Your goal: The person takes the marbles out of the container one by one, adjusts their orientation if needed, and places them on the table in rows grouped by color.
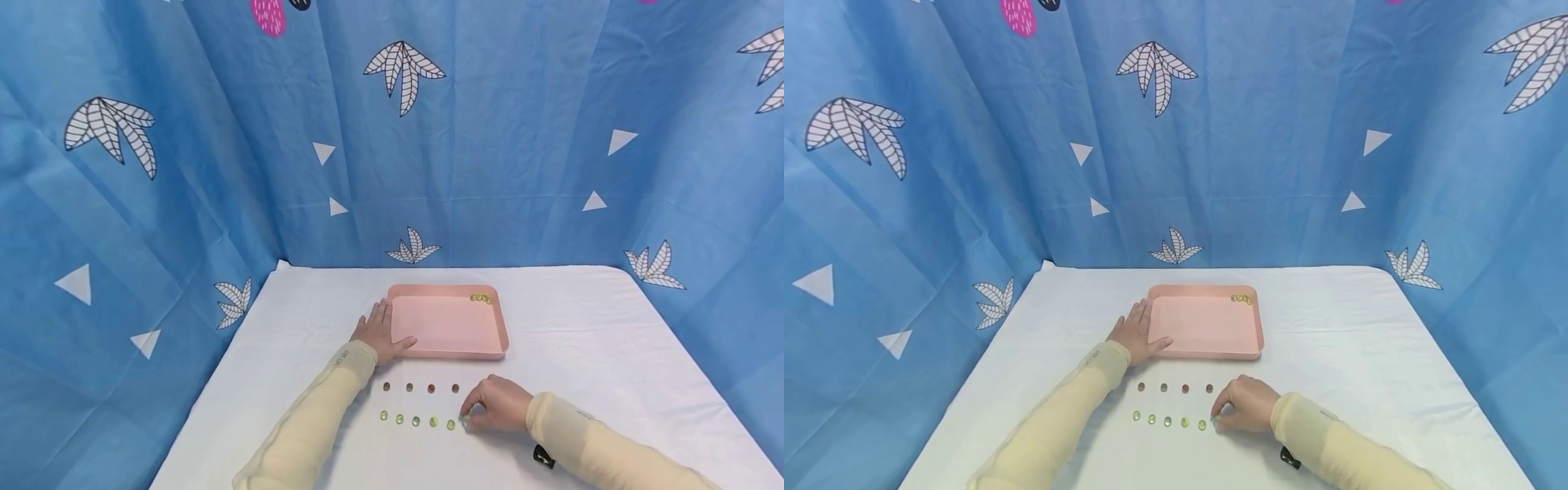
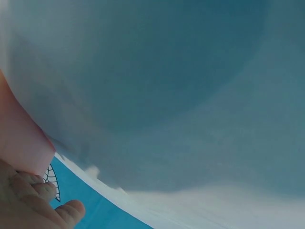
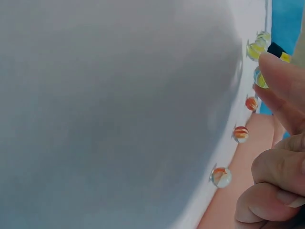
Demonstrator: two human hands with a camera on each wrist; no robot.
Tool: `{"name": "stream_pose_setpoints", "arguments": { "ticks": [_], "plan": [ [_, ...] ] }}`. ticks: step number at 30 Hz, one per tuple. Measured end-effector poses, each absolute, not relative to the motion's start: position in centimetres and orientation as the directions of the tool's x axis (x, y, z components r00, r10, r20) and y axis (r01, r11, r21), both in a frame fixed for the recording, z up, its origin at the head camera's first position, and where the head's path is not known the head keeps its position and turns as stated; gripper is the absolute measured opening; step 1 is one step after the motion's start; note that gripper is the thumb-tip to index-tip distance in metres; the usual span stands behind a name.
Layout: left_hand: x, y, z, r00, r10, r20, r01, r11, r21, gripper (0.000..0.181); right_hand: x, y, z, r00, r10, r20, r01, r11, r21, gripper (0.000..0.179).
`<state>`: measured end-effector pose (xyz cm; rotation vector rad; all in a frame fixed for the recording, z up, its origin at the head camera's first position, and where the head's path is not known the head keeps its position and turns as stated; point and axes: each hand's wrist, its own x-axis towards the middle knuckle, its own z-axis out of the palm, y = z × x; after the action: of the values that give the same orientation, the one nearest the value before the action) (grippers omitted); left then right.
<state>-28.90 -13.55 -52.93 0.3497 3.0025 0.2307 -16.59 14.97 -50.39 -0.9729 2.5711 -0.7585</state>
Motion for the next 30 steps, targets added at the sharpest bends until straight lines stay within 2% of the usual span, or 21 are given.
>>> {"name": "stream_pose_setpoints", "arguments": {
  "ticks": [20,30],
  "plan": [
    [-28.91,-13.56,-53.02,-0.967,0.247,-0.062,0.234,0.958,0.166,0.112,-16.66,14.99,-51.06,-0.723,-0.679,-0.13,-0.522,0.659,-0.541,0.015],
    [-28.99,-13.48,-53.19,-0.969,0.239,-0.063,0.227,0.962,0.151,0.113,-16.68,15.02,-50.86,-0.729,-0.668,-0.15,-0.516,0.68,-0.521,0.019]
  ]
}}
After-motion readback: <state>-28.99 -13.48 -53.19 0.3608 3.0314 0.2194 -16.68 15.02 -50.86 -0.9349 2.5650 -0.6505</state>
